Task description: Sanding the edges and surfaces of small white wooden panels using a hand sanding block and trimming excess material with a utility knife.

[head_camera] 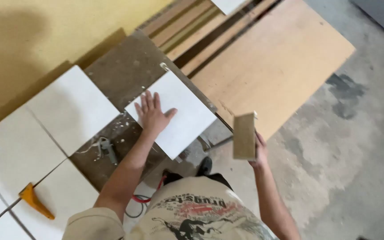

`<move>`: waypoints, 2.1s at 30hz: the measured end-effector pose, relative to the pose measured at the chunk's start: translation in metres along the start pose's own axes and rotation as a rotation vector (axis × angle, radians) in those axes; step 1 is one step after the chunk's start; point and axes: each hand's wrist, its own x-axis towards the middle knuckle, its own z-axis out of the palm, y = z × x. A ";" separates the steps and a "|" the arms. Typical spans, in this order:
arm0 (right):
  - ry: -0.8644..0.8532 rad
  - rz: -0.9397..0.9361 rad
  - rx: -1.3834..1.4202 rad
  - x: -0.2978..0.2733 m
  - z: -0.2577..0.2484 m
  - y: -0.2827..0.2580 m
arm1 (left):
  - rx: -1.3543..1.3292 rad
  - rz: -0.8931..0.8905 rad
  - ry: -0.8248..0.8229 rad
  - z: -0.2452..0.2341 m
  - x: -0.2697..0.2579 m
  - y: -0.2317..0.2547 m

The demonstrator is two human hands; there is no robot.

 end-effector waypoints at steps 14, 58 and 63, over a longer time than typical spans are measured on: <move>-0.094 0.280 0.220 -0.095 0.116 -0.029 | 0.007 0.332 -0.007 0.025 0.011 -0.037; -0.590 -0.794 -1.559 0.004 0.212 -0.017 | -0.197 -0.020 0.638 0.070 0.008 -0.047; -0.545 -1.030 -1.416 0.086 0.336 0.014 | -0.172 0.007 0.651 0.073 0.006 -0.048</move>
